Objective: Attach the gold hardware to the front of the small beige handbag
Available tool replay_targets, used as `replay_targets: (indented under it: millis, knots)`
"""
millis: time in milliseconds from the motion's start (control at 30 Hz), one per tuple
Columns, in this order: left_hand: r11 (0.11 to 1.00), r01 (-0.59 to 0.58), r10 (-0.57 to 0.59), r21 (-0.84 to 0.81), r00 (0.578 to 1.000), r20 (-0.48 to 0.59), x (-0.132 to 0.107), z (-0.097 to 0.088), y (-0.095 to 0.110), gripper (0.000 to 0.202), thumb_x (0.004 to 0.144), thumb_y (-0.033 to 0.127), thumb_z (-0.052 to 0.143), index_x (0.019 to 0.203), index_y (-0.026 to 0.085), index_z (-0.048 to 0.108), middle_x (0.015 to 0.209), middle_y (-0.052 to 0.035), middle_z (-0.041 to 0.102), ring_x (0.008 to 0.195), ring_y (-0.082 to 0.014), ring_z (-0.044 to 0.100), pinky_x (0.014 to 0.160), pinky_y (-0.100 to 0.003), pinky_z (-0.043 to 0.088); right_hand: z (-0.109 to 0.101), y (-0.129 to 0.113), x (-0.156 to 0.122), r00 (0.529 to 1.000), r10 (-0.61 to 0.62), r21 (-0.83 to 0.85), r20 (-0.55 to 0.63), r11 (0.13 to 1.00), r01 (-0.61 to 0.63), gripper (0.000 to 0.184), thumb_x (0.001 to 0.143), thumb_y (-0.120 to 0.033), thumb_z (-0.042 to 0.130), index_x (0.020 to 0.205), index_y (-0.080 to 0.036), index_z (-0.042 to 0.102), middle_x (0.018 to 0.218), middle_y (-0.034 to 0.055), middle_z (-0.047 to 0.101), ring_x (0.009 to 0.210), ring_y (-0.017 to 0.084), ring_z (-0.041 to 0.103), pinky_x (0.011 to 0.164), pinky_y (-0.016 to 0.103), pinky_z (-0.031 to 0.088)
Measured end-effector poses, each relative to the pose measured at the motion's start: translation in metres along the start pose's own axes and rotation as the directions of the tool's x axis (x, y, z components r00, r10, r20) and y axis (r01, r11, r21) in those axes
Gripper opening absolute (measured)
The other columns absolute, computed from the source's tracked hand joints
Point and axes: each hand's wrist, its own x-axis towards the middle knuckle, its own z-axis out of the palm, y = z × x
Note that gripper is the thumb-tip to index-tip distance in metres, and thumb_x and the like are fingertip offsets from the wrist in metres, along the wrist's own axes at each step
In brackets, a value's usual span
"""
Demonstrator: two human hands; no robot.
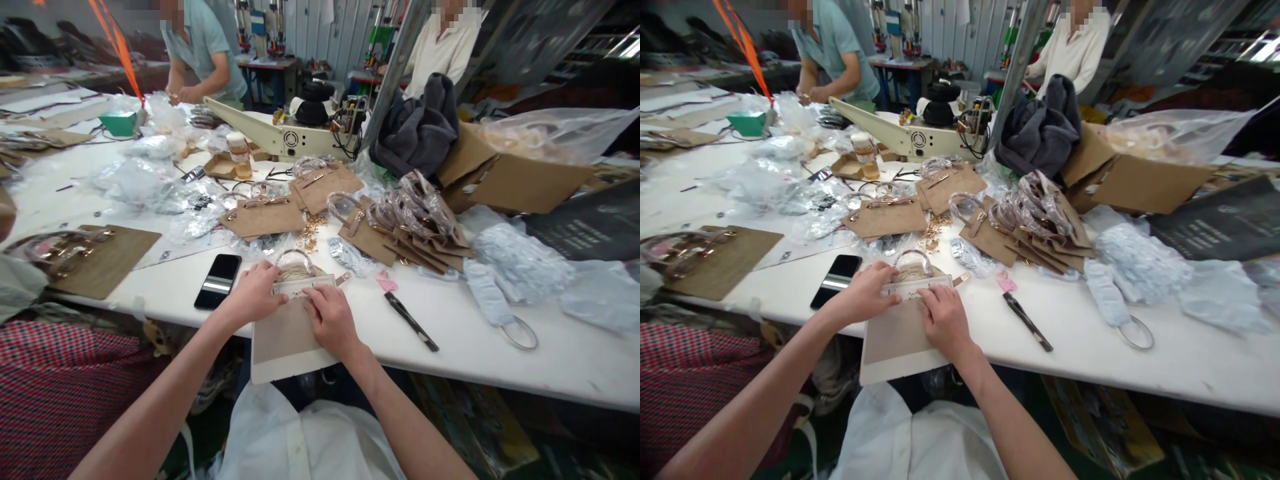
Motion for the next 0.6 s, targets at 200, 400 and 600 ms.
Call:
replay_targets:
  millis: [200,400,600]
  knots:
    - [0.999,0.011,-0.017,0.043,0.989,0.145,0.016,-0.010,0.003,0.043,0.079,0.036,0.077,0.118,0.018,0.076,0.122,-0.0162,0.067,0.112,-0.0353,0.069,0.103,-0.042,0.052,-0.001,0.000,-0.003,0.999,-0.012,0.015,-0.048,1.000,0.013,0.038,0.111,-0.023,0.057,0.148,-0.019,0.056,0.122,0.0144,0.069,0.113,0.034,0.063,0.101,0.053,0.051]
    - [0.998,0.024,-0.038,0.053,0.960,0.277,0.035,-0.028,0.004,0.038,0.076,0.038,0.079,0.111,0.023,0.081,0.107,-0.0125,0.078,0.097,-0.0328,0.071,0.084,-0.036,0.050,-0.002,-0.001,-0.003,0.994,-0.049,0.031,-0.093,0.998,0.053,0.038,0.110,-0.022,0.058,0.148,-0.019,0.054,0.122,0.0142,0.069,0.113,0.034,0.062,0.101,0.053,0.051]
    - [0.954,-0.118,0.040,0.276,0.961,0.274,0.043,-0.041,0.021,0.034,0.074,0.049,0.083,0.099,0.025,0.086,0.105,-0.0161,0.075,0.106,-0.0398,0.067,0.093,-0.043,0.048,-0.001,0.000,-0.005,0.986,-0.063,0.062,-0.154,0.995,0.073,0.044,0.110,-0.022,0.058,0.153,-0.019,0.049,0.121,0.0146,0.069,0.110,0.034,0.064,0.099,0.053,0.052]
